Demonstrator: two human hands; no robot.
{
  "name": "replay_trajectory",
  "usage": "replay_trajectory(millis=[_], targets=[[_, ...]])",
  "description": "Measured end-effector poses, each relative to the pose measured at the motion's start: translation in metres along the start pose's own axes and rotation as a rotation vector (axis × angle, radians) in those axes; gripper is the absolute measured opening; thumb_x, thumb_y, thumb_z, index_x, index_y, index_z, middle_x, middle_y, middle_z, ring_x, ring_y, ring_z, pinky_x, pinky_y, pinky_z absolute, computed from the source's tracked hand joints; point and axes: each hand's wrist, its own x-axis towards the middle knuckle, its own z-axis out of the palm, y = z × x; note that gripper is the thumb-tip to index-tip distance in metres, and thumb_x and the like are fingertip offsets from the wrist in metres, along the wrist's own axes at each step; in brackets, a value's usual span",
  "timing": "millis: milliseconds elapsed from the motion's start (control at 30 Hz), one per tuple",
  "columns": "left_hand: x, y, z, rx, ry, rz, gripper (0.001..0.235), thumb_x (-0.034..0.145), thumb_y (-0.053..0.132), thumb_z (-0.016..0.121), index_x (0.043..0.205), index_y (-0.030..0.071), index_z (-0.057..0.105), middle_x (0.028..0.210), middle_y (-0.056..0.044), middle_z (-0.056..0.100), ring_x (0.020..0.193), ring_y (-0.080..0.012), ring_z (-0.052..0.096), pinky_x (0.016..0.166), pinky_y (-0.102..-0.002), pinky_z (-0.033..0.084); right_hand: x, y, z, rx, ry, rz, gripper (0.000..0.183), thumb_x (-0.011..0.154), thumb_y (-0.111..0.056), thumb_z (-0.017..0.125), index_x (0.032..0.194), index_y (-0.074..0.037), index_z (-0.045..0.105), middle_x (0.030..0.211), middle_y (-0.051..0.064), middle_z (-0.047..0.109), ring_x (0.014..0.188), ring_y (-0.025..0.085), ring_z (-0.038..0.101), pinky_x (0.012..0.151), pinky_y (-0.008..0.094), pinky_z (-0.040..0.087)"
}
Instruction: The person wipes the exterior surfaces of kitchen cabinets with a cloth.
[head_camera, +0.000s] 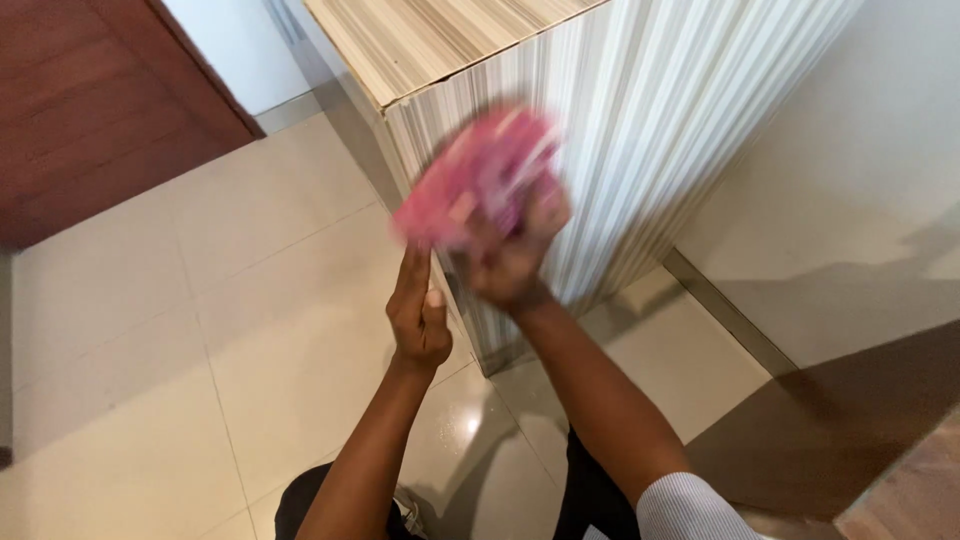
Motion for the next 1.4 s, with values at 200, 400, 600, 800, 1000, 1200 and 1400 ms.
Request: replay_trajectory(millis=[200, 400, 600, 800, 1000, 1200, 1400], targets=[[-0.021, -0.035, 0.005, 0.05, -0.027, 0.152, 0.044, 0.111, 0.015, 0.048, 0.153, 0.0, 0.046, 0.161, -0.027, 0.042, 0.152, -0.039, 0.045, 0.129, -0.048, 0.042, -0.103, 0.001, -0.01, 0.166, 0.112, 0.604, 0.06, 0.099, -0.027, 0.061, 0.154, -0.017, 0.04, 0.164, 0.016, 0.028, 0.143, 0.036, 0.037, 0.117, 0.053, 0.034], [-0.034, -0.015, 0.023, 0.203, -0.091, 0.368, 0.05, 0.108, 0.018, 0.057, 0.153, 0.0, 0.046, 0.159, -0.021, 0.04, 0.153, -0.0329, 0.038, 0.126, -0.047, 0.035, -0.252, 0.039, -0.029, 0.367, 0.284, 1.333, 0.068, 0.1, -0.03, 0.055, 0.161, -0.017, 0.027, 0.158, 0.02, 0.036, 0.13, 0.034, 0.047, 0.103, 0.047, 0.045], [-0.037, -0.013, 0.036, 0.336, -0.345, 0.597, 0.044, 0.104, 0.019, 0.066, 0.146, 0.006, 0.06, 0.159, -0.01, 0.048, 0.152, -0.0263, 0.039, 0.13, -0.046, 0.022, -0.22, 0.045, -0.03, 0.351, 0.281, 1.464, 0.071, 0.102, -0.029, 0.053, 0.165, -0.012, 0.025, 0.165, 0.024, 0.027, 0.143, 0.036, 0.034, 0.113, 0.047, 0.033], [-0.024, -0.01, 0.039, 0.451, -0.582, 0.427, 0.045, 0.097, 0.015, 0.066, 0.14, 0.001, 0.063, 0.157, -0.014, 0.049, 0.151, -0.0296, 0.04, 0.13, -0.047, 0.023, -0.243, 0.005, -0.01, 0.015, -0.061, 0.932, 0.074, 0.11, -0.04, 0.045, 0.167, -0.009, 0.01, 0.172, 0.014, 0.017, 0.158, 0.034, 0.022, 0.129, 0.05, 0.02], [-0.035, -0.019, 0.059, 0.544, -0.873, 0.337, 0.053, 0.089, 0.023, 0.07, 0.136, -0.001, 0.061, 0.163, -0.016, 0.039, 0.154, -0.0288, 0.029, 0.127, -0.048, 0.019, -0.269, -0.017, -0.025, 0.07, -0.305, 1.199, 0.072, 0.107, -0.04, 0.043, 0.165, -0.015, 0.007, 0.17, 0.015, 0.019, 0.155, 0.035, 0.024, 0.122, 0.053, 0.026], [-0.027, -0.011, 0.053, 0.652, -0.99, 0.298, 0.063, 0.084, 0.031, 0.071, 0.136, -0.004, 0.059, 0.165, -0.013, 0.037, 0.154, -0.0221, 0.027, 0.126, -0.04, 0.019, -0.241, 0.011, -0.04, 0.549, 0.147, 2.161, 0.062, 0.113, -0.038, 0.033, 0.171, -0.02, 0.023, 0.161, 0.041, 0.027, 0.143, 0.056, 0.015, 0.112, 0.066, 0.017], [-0.04, -0.029, 0.063, 0.643, -0.82, 0.357, 0.049, 0.096, 0.023, 0.059, 0.142, 0.005, 0.059, 0.161, -0.006, 0.044, 0.154, -0.0169, 0.031, 0.128, -0.039, 0.023, -0.244, 0.042, -0.044, 0.176, 0.022, 1.119, 0.069, 0.102, -0.005, 0.051, 0.165, -0.008, 0.024, 0.173, 0.015, 0.012, 0.158, 0.032, 0.022, 0.125, 0.044, 0.029]])
